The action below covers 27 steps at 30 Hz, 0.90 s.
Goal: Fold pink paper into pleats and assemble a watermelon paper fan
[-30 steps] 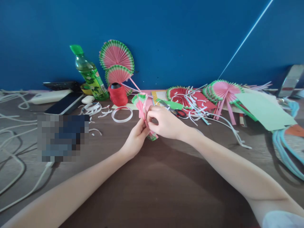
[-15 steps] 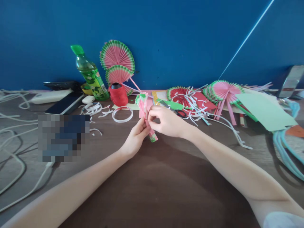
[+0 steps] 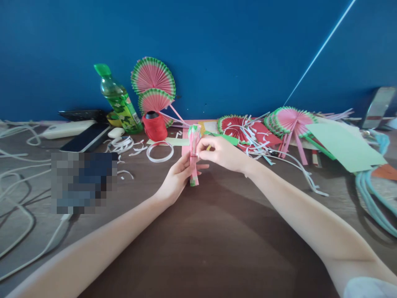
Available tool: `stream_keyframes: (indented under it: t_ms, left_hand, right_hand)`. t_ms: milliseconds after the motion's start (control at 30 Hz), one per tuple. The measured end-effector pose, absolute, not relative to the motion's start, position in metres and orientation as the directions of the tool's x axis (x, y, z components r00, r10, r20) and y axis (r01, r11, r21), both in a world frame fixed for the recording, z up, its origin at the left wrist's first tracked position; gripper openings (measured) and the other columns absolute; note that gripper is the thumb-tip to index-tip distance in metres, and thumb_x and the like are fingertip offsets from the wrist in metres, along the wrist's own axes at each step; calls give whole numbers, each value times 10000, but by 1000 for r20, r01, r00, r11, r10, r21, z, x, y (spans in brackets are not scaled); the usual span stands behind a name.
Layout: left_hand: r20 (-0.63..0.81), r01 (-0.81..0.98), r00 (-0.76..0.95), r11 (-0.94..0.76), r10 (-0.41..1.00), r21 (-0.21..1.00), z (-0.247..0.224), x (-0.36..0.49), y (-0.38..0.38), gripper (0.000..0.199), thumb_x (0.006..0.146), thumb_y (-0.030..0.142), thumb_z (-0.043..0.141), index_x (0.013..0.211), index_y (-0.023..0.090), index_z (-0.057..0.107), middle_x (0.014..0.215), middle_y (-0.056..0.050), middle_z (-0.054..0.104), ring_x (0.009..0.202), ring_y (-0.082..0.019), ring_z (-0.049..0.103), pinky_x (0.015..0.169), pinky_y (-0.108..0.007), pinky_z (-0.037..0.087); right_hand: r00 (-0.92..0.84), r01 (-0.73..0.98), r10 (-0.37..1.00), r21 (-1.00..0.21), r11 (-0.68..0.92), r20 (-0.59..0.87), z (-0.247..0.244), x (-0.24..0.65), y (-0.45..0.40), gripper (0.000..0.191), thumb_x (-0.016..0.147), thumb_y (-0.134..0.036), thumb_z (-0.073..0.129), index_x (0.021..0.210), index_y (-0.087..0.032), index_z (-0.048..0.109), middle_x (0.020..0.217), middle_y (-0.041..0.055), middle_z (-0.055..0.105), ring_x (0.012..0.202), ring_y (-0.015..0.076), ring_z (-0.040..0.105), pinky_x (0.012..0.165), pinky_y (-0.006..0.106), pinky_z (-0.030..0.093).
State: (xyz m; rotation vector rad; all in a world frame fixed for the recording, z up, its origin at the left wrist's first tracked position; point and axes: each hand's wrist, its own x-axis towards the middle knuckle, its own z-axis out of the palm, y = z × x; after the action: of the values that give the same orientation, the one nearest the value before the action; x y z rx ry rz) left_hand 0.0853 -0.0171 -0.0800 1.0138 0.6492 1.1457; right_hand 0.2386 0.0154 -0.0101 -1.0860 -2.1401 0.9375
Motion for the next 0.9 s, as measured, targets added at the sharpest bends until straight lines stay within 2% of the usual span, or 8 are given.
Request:
stream_keyframes:
  t_ms: [167, 300, 500, 600, 667, 733, 833, 900]
  left_hand:
    - [10, -456, 292, 130, 956, 881, -75, 83, -18, 373, 783, 141, 549, 1153, 188, 553, 1204, -109, 598, 936, -210, 635, 769, -299, 442]
    - [-61, -461, 267, 183, 962, 868, -70, 83, -18, 322, 761, 93, 539, 1078, 141, 572, 1169, -132, 613, 947, -223, 632, 783, -318, 448]
    - [-100, -514, 271, 232, 957, 826, -71, 82, -16, 254, 758, 75, 520, 997, 123, 591, 1138, -143, 625, 959, -240, 630, 856, -374, 446]
    - [-122, -536, 264, 250, 957, 806, -71, 82, -16, 231, 757, 74, 520, 970, 121, 596, 1117, -138, 634, 949, -241, 634, 885, -394, 441]
    - [-132, -553, 256, 257, 958, 792, -70, 82, -16, 212, 756, 71, 521, 949, 122, 592, 1083, -128, 647, 924, -235, 641, 879, -395, 449]
    - [-128, -569, 258, 257, 958, 781, -70, 82, -15, 208, 753, 68, 530, 946, 124, 584, 1039, -115, 658, 901, -230, 647, 867, -394, 458]
    - [-113, -584, 262, 251, 958, 772, -71, 82, -13, 226, 740, 68, 563, 958, 127, 571, 986, -97, 667, 892, -222, 647, 859, -393, 465]
    - [-100, -591, 270, 246, 958, 768, -73, 81, -12, 243, 734, 68, 581, 967, 134, 564, 958, -84, 671, 886, -206, 646, 852, -381, 470]
  right_hand:
    - [-433, 264, 874, -896, 357, 221, -10, 244, 21, 84, 714, -199, 529, 633, -180, 544, 692, -3, 528, 650, 118, 460, 608, 276, 345]
    - [-344, 34, 889, -942, 334, 303, -7, 246, 24, 72, 695, -213, 558, 634, -175, 571, 699, 8, 523, 641, 113, 463, 588, 267, 359]
    - [-6, -252, 880, -852, 459, 475, -2, 251, 34, 93, 682, -213, 559, 596, -185, 537, 688, -7, 503, 592, 89, 485, 539, 247, 378]
    - [195, -318, 850, -788, 527, 490, 0, 257, 40, 94, 677, -210, 521, 587, -196, 499, 668, -13, 473, 565, 83, 467, 523, 242, 377]
    - [257, -283, 839, -793, 539, 479, 2, 261, 42, 106, 690, -211, 501, 592, -205, 463, 694, -4, 492, 571, 91, 480, 521, 250, 376]
    - [266, -147, 831, -831, 536, 489, 2, 265, 43, 110, 700, -196, 495, 598, -208, 454, 737, 11, 530, 576, 104, 506, 513, 263, 363]
    - [204, 235, 850, -867, 438, 485, -1, 268, 44, 108, 714, -190, 509, 608, -207, 494, 690, 25, 563, 553, 122, 512, 513, 286, 356]
    - [173, 450, 865, -819, 356, 471, -7, 269, 46, 80, 712, -202, 543, 642, -213, 504, 634, 17, 563, 540, 133, 501, 520, 298, 366]
